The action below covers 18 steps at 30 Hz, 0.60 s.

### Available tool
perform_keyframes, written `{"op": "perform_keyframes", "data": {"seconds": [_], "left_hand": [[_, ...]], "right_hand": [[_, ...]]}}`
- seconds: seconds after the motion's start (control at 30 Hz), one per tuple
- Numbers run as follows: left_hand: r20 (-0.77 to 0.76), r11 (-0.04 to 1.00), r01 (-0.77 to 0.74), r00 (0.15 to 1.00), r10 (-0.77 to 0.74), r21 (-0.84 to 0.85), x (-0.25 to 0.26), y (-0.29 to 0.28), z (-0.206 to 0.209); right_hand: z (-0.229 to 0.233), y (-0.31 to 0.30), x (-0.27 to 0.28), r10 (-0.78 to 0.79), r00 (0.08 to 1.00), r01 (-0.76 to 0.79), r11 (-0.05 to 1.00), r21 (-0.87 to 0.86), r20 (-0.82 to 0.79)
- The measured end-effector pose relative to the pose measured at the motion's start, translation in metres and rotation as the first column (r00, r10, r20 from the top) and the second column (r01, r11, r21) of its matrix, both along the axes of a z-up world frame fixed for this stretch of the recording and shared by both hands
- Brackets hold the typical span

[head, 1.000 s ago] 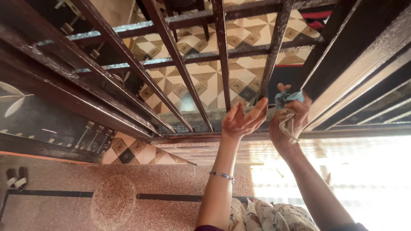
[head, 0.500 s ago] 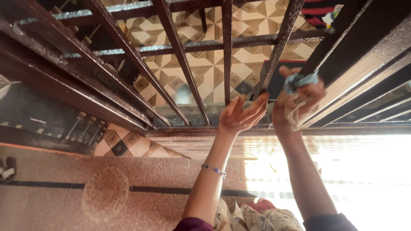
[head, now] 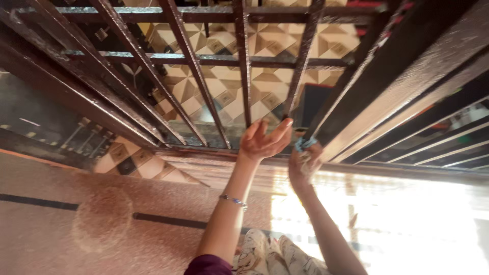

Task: The person cleans the vertical bars of a metal gate with a blue cloth, wiping both sides of the bars and moving the cloth up and down the length of the metal.

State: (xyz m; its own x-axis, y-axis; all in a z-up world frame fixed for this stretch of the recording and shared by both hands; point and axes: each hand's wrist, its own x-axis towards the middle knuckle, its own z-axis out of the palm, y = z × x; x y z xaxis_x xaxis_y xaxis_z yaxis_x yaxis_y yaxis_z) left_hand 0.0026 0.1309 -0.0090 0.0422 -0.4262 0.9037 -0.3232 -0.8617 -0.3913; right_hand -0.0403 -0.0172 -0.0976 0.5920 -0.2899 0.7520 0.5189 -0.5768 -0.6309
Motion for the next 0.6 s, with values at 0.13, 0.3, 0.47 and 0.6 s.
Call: {"op": "perform_keyframes", "data": {"seconds": [0.13, 0.3, 0.47, 0.6], "left_hand": [[-0.046, 0.999, 0.027, 0.999, -0.029, -0.041, -0.006, -0.004, 0.001], [-0.243, 0.995, 0.038, 0.968, -0.059, -0.09, -0.028, -0.006, 0.007], [-0.216, 0.983, 0.095, 0.968, -0.129, -0.16, -0.047, 0.002, 0.027], [-0.212, 0.967, 0.108, 0.964, -0.158, -0.232, -0.032, 0.02, 0.049]], "right_hand": [[-0.001, -0.013, -0.031, 0.026, 0.962, -0.053, 0.994, -0.094, -0.271], [0.0, -0.032, -0.057, 0.057, 0.9, -0.102, 0.992, -0.081, -0.432], [0.047, -0.04, -0.082, 0.092, 0.969, -0.129, 0.98, -0.152, -0.23], [0.092, -0.038, -0.075, 0.109, 0.994, -0.108, 0.993, -0.048, 0.014]]}}
